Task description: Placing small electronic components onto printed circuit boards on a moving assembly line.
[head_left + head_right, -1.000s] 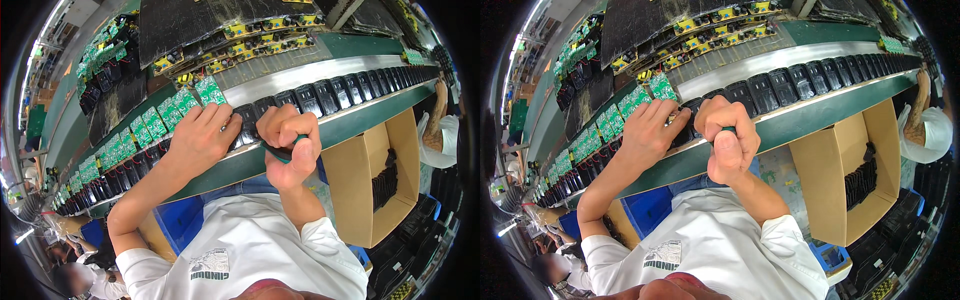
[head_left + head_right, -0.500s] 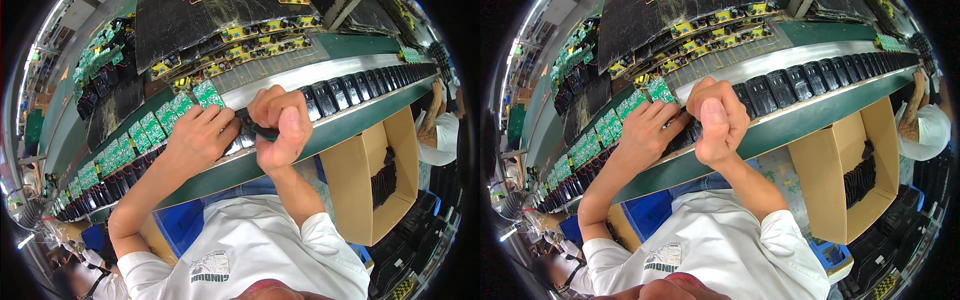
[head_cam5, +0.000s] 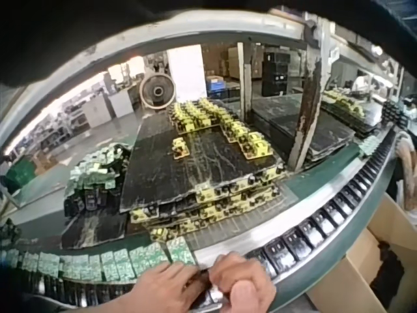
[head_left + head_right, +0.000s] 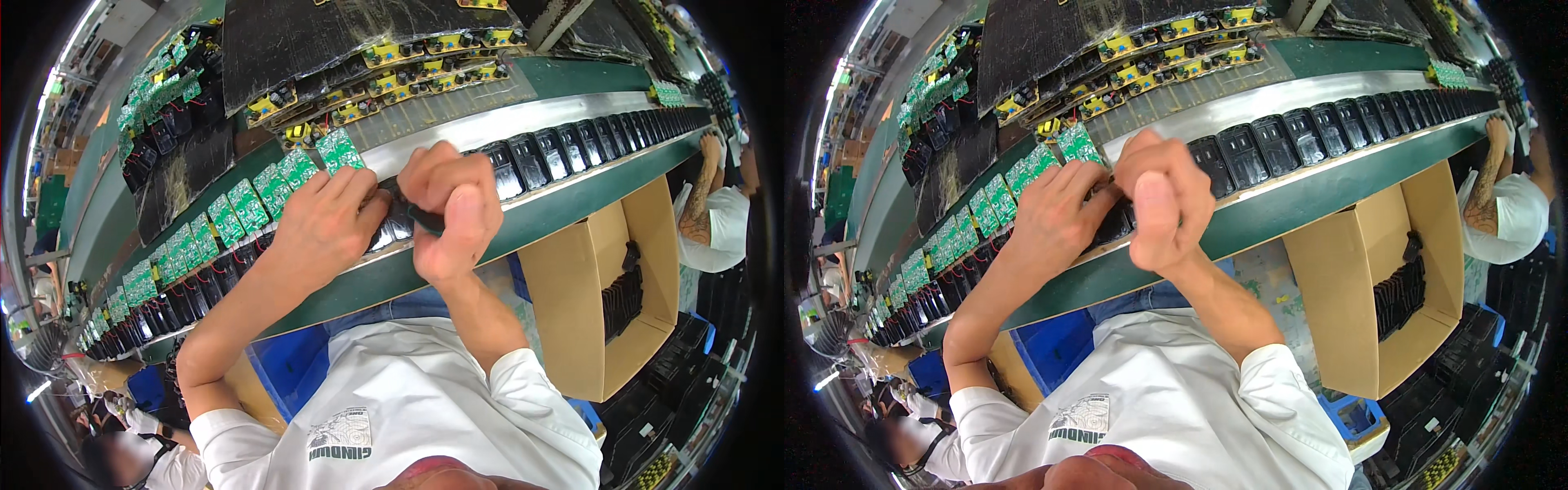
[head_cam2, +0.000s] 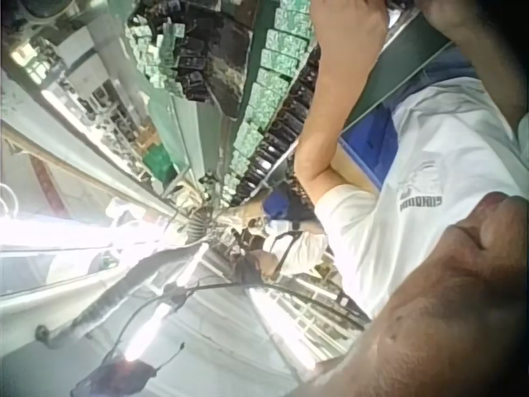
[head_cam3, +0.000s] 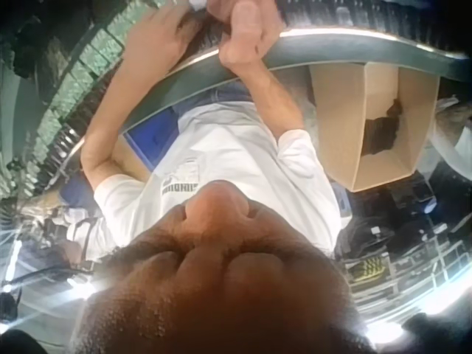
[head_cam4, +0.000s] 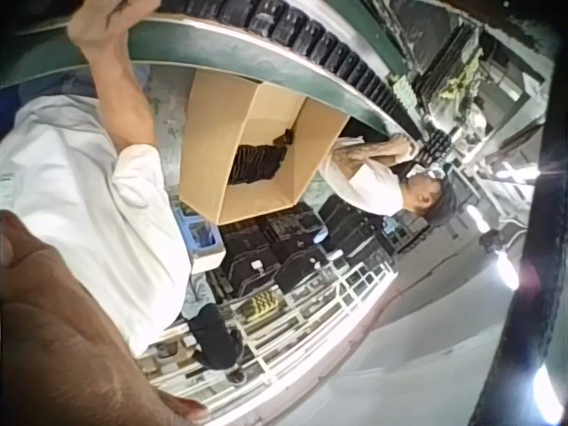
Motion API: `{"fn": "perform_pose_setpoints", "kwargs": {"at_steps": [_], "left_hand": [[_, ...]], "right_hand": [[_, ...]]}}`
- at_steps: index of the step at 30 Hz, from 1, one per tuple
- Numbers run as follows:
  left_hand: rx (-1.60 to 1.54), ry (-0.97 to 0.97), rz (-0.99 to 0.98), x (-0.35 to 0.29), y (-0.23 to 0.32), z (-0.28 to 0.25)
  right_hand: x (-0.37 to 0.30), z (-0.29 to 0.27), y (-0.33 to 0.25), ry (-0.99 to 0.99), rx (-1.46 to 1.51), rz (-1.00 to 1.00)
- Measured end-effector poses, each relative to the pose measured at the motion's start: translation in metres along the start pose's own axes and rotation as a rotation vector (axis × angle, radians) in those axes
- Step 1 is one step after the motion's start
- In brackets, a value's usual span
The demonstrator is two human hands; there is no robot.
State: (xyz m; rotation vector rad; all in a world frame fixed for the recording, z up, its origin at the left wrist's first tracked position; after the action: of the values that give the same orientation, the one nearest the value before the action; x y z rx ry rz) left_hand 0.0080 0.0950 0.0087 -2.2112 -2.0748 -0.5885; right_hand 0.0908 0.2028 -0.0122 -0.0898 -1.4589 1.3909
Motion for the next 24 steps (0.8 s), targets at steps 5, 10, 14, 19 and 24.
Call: {"fn": "perform_pose_setpoints", "kwargs": {"at_steps": [5, 10, 14, 19, 24], "left_hand": [[-0.058, 0.018, -0.157, 0.003, 0.005, -0.005], [-0.133, 0.073, -0.251, 0.000, 0.008, -0.008], [-0.134, 0.121, -0.290, -0.001, 0.009, -0.004], [-0.113, 0.213, -0.267, 0.003, 0.009, 0.003], [-0.118, 0.199, -0.265, 0.007, 0.007, 0.005]], "right_hand": [[-0.017, -0.013, -0.010, 0.088, 0.068, 0.084], [-0.026, -0.018, -0.019, 0.090, 0.071, 0.033], [-0.026, -0.017, -0.020, 0.082, 0.046, 0.021], [-0.026, -0.017, -0.020, 0.075, 0.034, 0.023], [-0.026, -0.019, -0.020, 0.085, 0.026, 0.033]]}}
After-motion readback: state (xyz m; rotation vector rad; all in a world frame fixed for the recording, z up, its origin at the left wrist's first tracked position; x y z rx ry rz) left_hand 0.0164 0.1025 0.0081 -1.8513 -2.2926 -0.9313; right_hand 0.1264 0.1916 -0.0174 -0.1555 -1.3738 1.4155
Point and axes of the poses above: each hand's wrist, its own x-axis towards the middle knuckle, its own z-axis out of the palm, y = z × x, the point moved 4 cm from there along x, towards the middle knuckle, and after that the axes turned 14 degrees about -x, right-handed, at the moved point
